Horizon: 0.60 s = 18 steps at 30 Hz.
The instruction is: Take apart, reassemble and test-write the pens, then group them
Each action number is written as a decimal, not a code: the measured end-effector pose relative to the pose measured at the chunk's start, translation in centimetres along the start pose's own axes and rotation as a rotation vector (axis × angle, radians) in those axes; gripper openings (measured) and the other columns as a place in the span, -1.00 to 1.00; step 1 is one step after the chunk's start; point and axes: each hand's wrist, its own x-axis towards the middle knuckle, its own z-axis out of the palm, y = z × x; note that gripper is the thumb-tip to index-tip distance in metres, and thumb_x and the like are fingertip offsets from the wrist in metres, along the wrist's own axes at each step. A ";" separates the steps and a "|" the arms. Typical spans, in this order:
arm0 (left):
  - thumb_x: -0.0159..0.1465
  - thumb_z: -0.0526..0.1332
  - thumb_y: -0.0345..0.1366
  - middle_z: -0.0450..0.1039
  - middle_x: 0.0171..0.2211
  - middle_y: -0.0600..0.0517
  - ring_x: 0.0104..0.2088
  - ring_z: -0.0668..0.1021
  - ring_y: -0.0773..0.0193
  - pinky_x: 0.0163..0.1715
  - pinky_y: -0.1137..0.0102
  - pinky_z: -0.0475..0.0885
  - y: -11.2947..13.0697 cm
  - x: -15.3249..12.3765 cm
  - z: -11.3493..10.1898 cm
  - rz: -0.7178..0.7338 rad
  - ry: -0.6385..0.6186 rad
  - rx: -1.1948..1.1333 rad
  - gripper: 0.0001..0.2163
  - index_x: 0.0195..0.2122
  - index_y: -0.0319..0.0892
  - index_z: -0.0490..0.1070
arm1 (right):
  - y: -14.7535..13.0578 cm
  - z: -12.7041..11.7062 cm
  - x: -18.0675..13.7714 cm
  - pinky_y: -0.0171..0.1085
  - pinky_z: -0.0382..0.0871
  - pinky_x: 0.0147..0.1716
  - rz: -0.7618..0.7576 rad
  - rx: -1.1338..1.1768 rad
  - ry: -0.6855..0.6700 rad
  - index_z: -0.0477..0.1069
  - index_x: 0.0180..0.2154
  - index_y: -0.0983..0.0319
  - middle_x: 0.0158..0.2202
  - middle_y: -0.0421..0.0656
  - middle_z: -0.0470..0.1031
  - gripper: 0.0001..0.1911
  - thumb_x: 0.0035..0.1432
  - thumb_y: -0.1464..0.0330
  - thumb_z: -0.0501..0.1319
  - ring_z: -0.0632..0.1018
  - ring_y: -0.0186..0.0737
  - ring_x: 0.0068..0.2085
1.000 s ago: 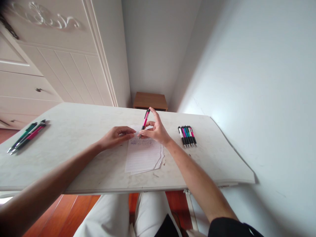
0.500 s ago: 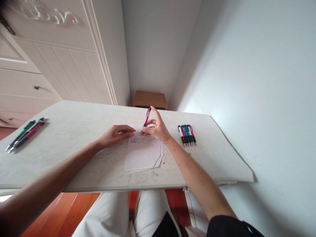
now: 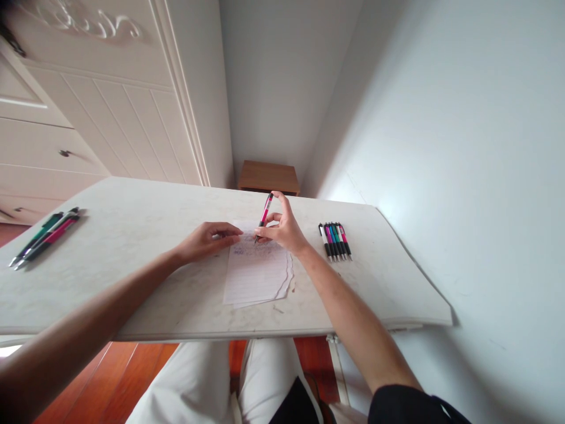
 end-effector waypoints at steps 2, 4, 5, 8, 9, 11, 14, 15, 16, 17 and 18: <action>0.18 0.25 0.00 0.60 -0.33 -0.03 -0.32 0.57 0.16 -0.31 0.36 0.45 0.0 0.0 0.0 0.002 0.002 0.004 -0.66 -0.22 -0.17 0.58 | 0.0 0.0 0.0 -0.18 0.61 -0.37 -0.015 0.014 0.004 -0.19 0.32 -0.09 -0.17 -0.21 0.39 0.16 -0.15 0.28 0.50 0.62 -0.20 -0.38; 0.17 0.26 0.00 0.60 -0.34 -0.02 -0.33 0.57 0.16 -0.31 0.36 0.45 0.1 0.0 0.0 -0.001 0.013 0.008 -0.66 -0.24 -0.16 0.59 | 0.1 -0.1 0.0 -0.14 0.60 -0.34 -0.031 0.022 0.003 -0.17 0.33 -0.10 -0.18 -0.21 0.41 0.15 -0.13 0.28 0.49 0.61 -0.20 -0.36; 0.16 0.26 0.00 0.60 -0.34 -0.02 -0.33 0.56 0.16 -0.31 0.36 0.45 0.1 0.0 0.0 -0.004 0.020 0.012 -0.66 -0.24 -0.16 0.59 | 0.2 -0.2 0.1 -0.14 0.60 -0.32 -0.040 0.022 0.001 -0.14 0.33 -0.09 -0.20 -0.21 0.42 0.13 -0.13 0.28 0.49 0.60 -0.20 -0.36; 0.16 0.26 -0.01 0.60 -0.31 -0.03 -0.32 0.56 0.17 -0.32 0.36 0.45 0.1 0.1 0.0 0.000 0.047 0.039 -0.68 -0.24 -0.15 0.59 | 0.4 -0.6 0.3 -0.18 0.57 -0.30 -0.065 0.010 -0.008 0.14 0.25 0.03 -0.30 -0.26 0.45 -0.03 -0.18 0.30 0.51 0.56 -0.25 -0.35; 0.17 0.26 -0.02 0.60 -0.27 -0.05 -0.30 0.56 0.16 -0.32 0.35 0.45 0.0 0.1 0.0 0.015 0.054 0.055 -0.69 -0.24 -0.14 0.59 | 0.5 -0.8 0.4 -0.20 0.55 -0.29 -0.066 0.002 -0.007 0.28 0.15 0.10 -0.34 -0.26 0.46 -0.15 -0.21 0.29 0.52 0.55 -0.28 -0.36; 0.19 0.25 -0.04 0.58 -0.15 -0.08 -0.19 0.57 0.11 -0.25 0.32 0.47 -0.4 0.2 0.0 0.066 0.063 0.098 -0.69 -0.19 -0.12 0.60 | 0.6 -1.1 0.6 -0.25 0.52 -0.30 -0.061 -0.016 0.005 0.47 -0.12 0.22 -0.39 -0.25 0.47 -0.43 -0.23 0.25 0.52 0.52 -0.31 -0.37; 0.21 0.23 -0.06 0.54 0.01 -0.09 0.03 0.51 0.03 0.03 0.21 0.40 -1.4 0.5 0.0 0.148 0.057 0.207 -0.68 -0.11 -0.07 0.60 | 0.5 -1.3 0.8 -0.29 0.48 -0.38 -0.075 -0.033 0.015 0.49 -0.36 0.27 -0.45 -0.22 0.49 -0.62 -0.19 0.19 0.51 0.50 -0.34 -0.43; 0.22 0.23 -0.06 0.53 0.02 -0.08 0.06 0.50 0.02 0.11 0.17 0.34 -1.8 0.5 -0.1 0.159 0.043 0.254 -0.69 -0.11 -0.06 0.60 | 0.4 -1.3 0.8 -0.31 0.46 -0.42 -0.084 -0.033 0.016 0.49 -0.37 0.27 -0.47 -0.22 0.49 -0.62 -0.18 0.19 0.50 0.49 -0.35 -0.46; 0.22 0.22 -0.07 0.53 0.02 -0.08 0.07 0.49 0.02 0.15 0.14 0.29 -2.2 0.6 -0.2 0.162 0.030 0.302 -0.70 -0.12 -0.04 0.61 | 0.4 -1.4 0.8 -0.32 0.44 -0.46 -0.087 -0.032 0.018 0.49 -0.36 0.27 -0.49 -0.23 0.49 -0.62 -0.16 0.18 0.50 0.48 -0.36 -0.49; 0.22 0.22 -0.07 0.53 0.03 -0.07 0.07 0.49 0.01 0.17 0.11 0.26 -2.5 0.7 -0.3 0.164 0.014 0.345 -0.71 -0.13 -0.03 0.61 | 0.3 -1.4 0.7 -0.33 0.42 -0.49 -0.082 -0.032 0.019 0.49 -0.34 0.27 -0.50 -0.23 0.50 -0.61 -0.15 0.18 0.49 0.48 -0.37 -0.52; 0.24 0.20 -0.07 0.53 0.04 -0.07 0.08 0.49 0.01 0.19 0.09 0.24 -2.7 0.7 -0.4 0.163 0.000 0.378 -0.71 -0.13 -0.02 0.61 | 0.3 -1.4 0.7 -0.34 0.41 -0.52 -0.073 -0.035 0.020 0.50 -0.31 0.28 -0.51 -0.23 0.50 -0.60 -0.13 0.17 0.48 0.48 -0.37 -0.53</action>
